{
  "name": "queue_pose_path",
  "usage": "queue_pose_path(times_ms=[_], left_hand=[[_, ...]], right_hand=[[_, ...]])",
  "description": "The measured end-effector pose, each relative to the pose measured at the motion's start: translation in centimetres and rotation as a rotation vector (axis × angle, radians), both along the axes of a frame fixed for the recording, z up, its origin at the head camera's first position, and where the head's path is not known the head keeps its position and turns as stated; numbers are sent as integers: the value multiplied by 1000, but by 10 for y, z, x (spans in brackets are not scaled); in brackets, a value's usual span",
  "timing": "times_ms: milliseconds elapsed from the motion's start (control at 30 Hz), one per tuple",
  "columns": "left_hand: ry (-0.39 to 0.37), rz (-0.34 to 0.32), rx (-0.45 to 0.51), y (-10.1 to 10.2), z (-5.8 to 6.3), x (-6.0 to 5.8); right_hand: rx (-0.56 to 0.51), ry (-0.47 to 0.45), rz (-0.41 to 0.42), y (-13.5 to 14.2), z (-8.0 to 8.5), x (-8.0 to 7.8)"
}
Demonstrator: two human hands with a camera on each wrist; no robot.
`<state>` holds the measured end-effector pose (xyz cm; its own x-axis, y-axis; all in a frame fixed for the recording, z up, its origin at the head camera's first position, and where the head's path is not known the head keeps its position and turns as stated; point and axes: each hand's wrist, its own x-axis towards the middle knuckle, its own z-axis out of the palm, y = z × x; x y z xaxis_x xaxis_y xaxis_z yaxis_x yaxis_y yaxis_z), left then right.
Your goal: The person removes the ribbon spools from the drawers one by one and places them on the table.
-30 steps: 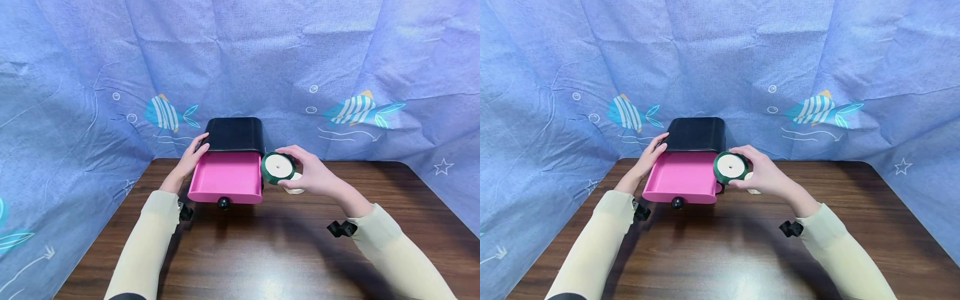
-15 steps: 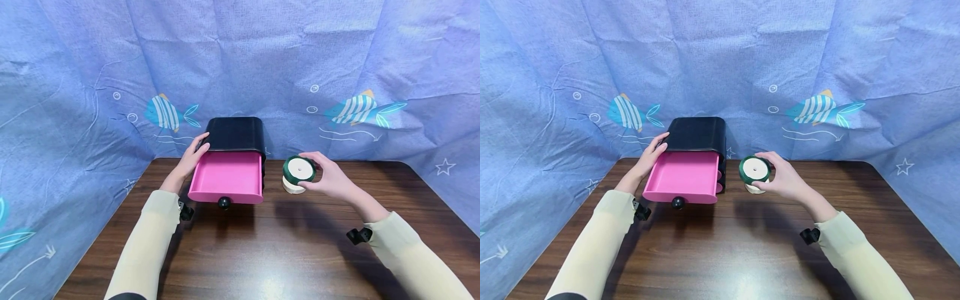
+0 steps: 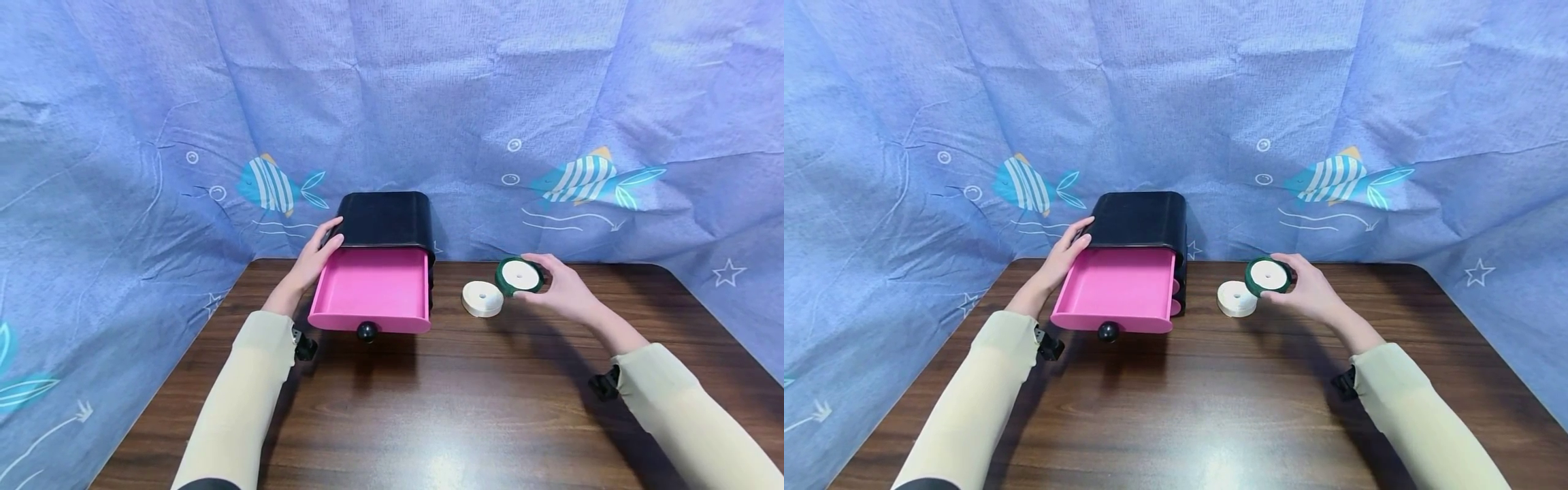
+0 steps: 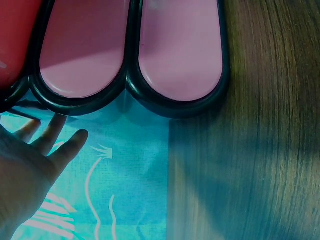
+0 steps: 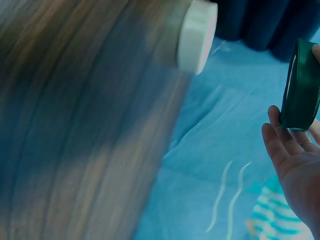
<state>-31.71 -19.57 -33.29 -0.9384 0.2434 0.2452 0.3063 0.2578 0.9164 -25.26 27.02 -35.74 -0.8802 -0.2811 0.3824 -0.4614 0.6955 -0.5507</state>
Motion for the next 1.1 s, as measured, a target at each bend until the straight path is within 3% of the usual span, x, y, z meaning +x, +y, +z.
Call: queue_pose_path(times_ms=[200,267,767,1100], left_hand=[[-17,-14,2,6,19,20],[-18,-11,-5,6,20,21],[-24,-5,-12,6,19,22],[-14,-10,-9,7,19,20]], right_hand=[[22,-91,-42,15,-10,-8],[40,-105,-48,19,-14,-11],[177,-206,-10,34,-37,-27],[223,-265,7,34,-40,-35]])
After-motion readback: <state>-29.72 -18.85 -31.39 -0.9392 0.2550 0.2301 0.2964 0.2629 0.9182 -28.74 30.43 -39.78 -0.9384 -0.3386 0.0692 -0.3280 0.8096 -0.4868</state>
